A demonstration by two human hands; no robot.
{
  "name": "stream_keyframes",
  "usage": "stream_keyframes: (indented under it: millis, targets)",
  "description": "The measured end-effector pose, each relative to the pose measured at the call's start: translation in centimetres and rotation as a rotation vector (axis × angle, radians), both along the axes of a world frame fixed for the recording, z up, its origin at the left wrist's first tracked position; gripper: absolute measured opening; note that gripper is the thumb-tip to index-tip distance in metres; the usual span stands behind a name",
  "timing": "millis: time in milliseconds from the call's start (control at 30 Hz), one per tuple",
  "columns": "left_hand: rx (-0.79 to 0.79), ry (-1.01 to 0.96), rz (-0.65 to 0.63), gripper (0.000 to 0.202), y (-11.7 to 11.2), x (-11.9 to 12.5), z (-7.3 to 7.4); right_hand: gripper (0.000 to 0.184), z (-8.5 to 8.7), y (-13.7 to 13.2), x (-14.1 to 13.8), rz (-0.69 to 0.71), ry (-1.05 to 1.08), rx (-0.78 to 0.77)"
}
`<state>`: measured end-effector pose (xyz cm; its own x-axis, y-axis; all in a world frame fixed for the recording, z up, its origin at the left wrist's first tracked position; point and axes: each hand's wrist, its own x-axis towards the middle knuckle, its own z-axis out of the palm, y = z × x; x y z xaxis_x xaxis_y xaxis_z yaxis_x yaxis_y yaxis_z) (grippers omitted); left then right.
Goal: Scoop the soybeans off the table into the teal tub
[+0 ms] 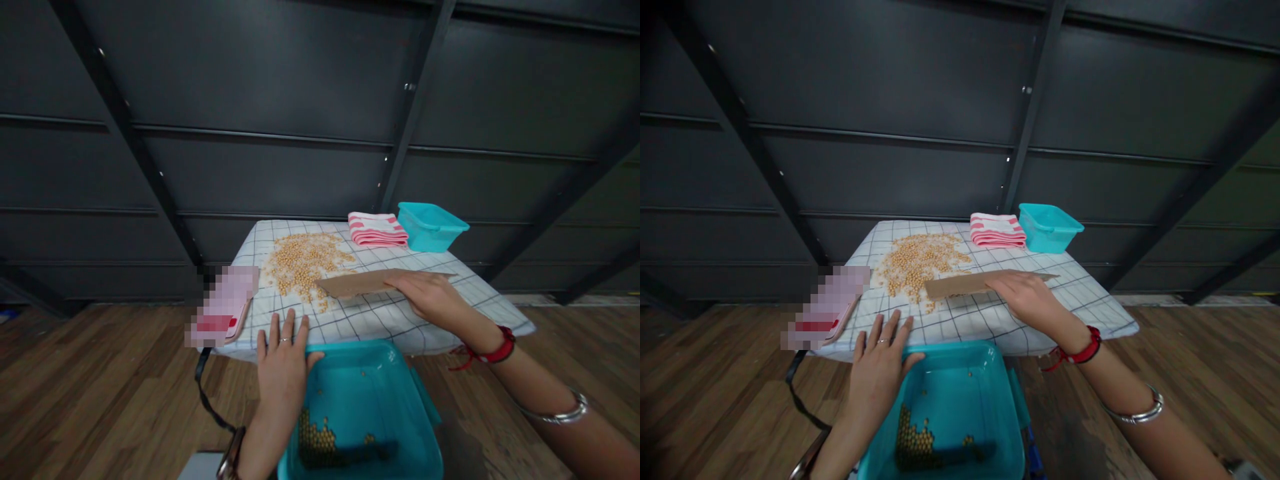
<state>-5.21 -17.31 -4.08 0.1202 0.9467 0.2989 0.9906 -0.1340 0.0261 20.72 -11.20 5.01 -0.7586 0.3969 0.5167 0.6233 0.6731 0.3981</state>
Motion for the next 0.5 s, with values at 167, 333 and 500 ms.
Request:
stream_keyframes:
  millis: [167,333,500]
  targets:
    - [-0.012,-0.001,0.015,0.052,0.1,0.1,0.0,0.036,0.0,-1.3,0.2,0.045,-0.006,-0.020]
    - [-0.041,-0.001,0.035,0.052,0.1,0.4,1.0,0.038,0.2,-2.4,0.8,0.046,0.031,-0.028]
    - [-0.045,-0.025,0.030,0.049,0.0,0.3,0.8,0.032,0.5,-1.4,0.4,0.007,0.007,0.046]
